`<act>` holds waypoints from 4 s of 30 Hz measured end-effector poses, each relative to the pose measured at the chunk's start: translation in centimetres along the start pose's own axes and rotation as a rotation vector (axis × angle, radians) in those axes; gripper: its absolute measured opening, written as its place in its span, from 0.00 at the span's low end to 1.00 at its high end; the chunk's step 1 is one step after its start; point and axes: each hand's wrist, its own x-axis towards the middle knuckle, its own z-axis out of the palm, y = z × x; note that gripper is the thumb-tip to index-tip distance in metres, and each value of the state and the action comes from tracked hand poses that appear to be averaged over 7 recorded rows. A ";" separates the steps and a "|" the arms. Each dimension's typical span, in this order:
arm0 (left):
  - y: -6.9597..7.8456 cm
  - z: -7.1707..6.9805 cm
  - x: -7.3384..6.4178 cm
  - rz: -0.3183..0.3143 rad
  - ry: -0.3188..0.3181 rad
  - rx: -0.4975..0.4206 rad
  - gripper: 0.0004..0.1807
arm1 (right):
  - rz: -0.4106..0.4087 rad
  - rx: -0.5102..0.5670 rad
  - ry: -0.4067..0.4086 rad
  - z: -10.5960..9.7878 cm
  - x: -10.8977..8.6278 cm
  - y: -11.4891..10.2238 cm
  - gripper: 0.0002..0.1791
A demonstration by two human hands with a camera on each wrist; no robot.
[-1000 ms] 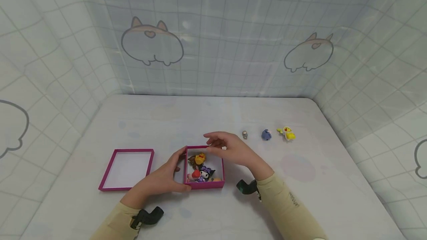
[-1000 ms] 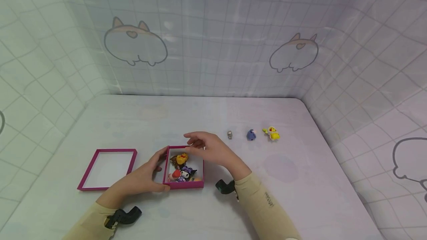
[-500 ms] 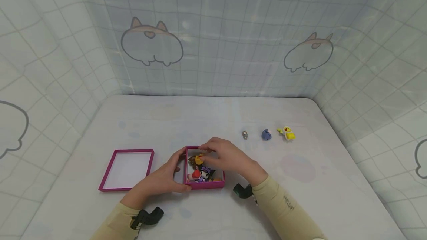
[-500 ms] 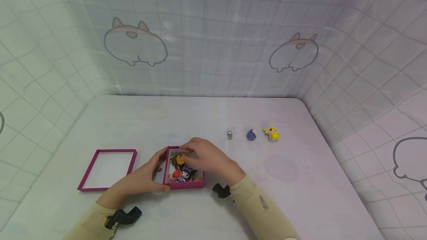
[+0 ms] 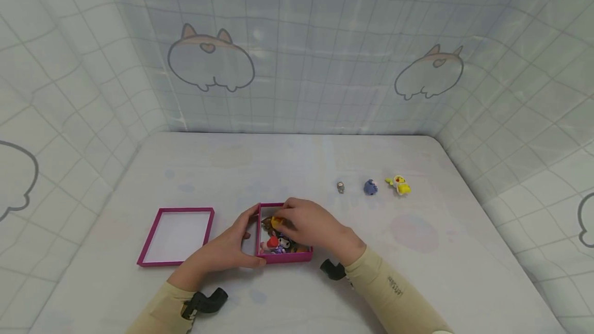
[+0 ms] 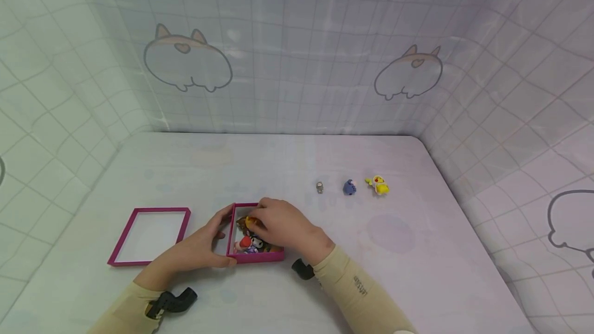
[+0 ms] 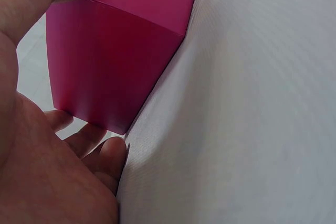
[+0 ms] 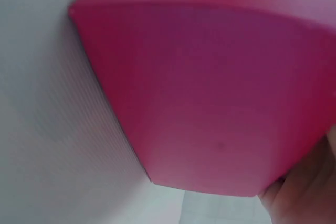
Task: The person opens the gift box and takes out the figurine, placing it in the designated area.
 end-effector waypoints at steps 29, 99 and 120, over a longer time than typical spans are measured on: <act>-0.1 0.1 0.0 -0.030 0.005 -0.017 0.64 | 0.121 0.137 -0.116 -0.2 0.9 -0.6 0.07; -0.1 -0.2 0.1 -0.013 0.003 0.000 0.64 | 0.198 0.445 0.031 -2.0 0.0 1.0 0.25; 2.0 -0.5 -0.3 -0.051 -0.010 -0.040 0.64 | 0.336 0.514 0.070 -3.1 -1.8 4.7 0.25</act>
